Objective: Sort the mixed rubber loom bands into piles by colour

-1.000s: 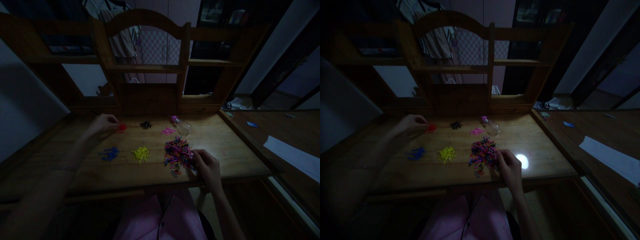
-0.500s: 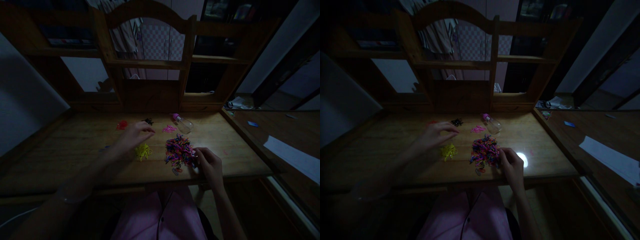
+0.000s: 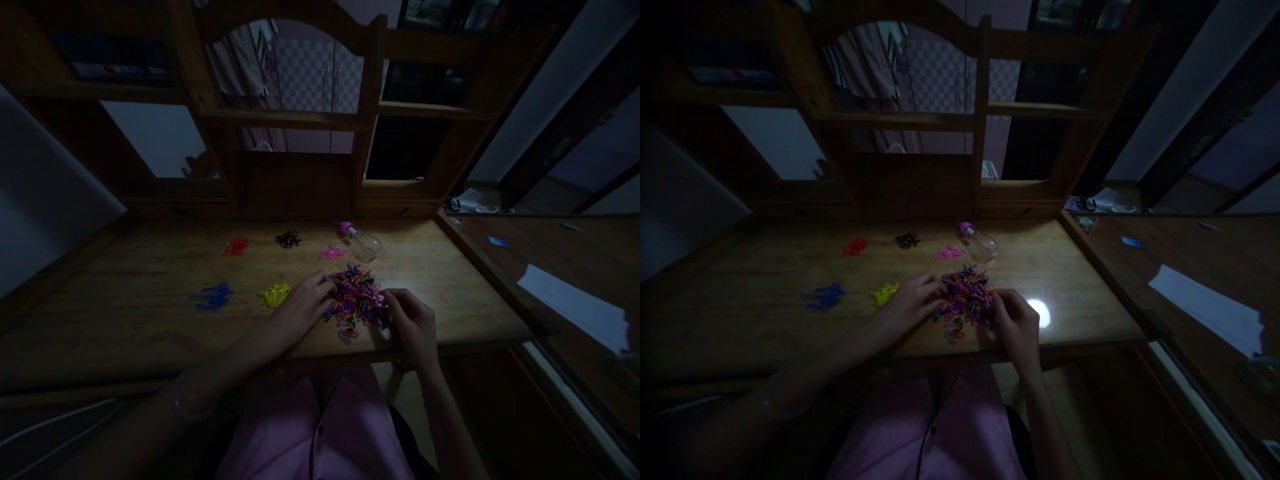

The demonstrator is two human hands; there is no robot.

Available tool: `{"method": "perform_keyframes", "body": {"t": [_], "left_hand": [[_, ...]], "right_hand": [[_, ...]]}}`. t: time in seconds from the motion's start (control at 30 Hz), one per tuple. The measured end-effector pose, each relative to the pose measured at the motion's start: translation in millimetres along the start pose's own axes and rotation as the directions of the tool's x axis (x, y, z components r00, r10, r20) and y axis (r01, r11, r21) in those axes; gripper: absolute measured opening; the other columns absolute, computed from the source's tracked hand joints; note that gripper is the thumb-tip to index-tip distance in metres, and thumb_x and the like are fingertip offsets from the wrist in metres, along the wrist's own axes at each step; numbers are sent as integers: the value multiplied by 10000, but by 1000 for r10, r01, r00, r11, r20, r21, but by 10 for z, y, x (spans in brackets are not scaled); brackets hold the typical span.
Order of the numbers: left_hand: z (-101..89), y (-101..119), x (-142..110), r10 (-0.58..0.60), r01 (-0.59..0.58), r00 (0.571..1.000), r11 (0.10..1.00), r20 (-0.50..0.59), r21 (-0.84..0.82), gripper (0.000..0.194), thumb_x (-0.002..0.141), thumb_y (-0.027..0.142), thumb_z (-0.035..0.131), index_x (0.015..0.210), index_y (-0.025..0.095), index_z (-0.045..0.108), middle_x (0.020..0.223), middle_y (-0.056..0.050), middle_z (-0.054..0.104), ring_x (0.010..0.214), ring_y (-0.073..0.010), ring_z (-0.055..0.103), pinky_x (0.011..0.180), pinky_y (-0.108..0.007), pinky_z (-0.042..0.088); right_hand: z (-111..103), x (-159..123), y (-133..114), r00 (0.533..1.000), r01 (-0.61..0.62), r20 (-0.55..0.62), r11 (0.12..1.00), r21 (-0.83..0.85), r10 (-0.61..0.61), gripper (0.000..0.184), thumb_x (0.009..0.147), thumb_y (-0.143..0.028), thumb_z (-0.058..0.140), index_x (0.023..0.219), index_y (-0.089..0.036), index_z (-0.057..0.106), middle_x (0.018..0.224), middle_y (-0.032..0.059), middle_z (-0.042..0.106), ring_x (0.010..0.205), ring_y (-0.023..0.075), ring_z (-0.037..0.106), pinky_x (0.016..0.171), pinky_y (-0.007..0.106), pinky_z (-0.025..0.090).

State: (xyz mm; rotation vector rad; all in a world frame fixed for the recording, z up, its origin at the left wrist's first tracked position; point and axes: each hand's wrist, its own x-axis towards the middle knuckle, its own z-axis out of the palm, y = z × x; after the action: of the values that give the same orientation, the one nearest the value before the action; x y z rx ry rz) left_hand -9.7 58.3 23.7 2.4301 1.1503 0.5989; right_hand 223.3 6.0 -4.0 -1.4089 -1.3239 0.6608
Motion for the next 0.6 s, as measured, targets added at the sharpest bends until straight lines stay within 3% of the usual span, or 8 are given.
{"method": "perform_keyframes", "body": {"t": [0.27, 0.43, 0.6], "left_hand": [[55, -2, 35, 6, -6, 1000, 1000, 10, 11, 83, 930, 208, 519, 922, 185, 598, 985, -50, 577, 935, -200, 565, 825, -320, 471], [-59, 108, 7, -15, 15, 1000, 1000, -10, -1, 109, 948, 243, 492, 935, 190, 586, 984, -53, 586, 921, -204, 571, 804, -327, 463], [-146, 246, 46, 68, -66, 997, 993, 19, -101, 141, 966, 210, 461, 985, 198, 601, 999, -49, 620, 935, -191, 588, 833, -314, 462]], "right_hand": [[-13, 0, -2, 1000, -2, 6, 1000, -19, 2, 257, 916, -404, 588, 914, -183, 719, 820, 35, 706, 769, 189, 643, 687, 275, 478], [-8, 4, -21, 1000, 0, 2, 1000, -23, 0, 258, 913, -399, 587, 913, -182, 727, 820, 37, 703, 750, 184, 639, 665, 272, 480], [-8, -7, -28, 1000, 2, 0, 1000, -12, -2, 258, 914, -406, 588, 924, -189, 727, 792, 32, 697, 730, 184, 637, 650, 270, 481]]}}
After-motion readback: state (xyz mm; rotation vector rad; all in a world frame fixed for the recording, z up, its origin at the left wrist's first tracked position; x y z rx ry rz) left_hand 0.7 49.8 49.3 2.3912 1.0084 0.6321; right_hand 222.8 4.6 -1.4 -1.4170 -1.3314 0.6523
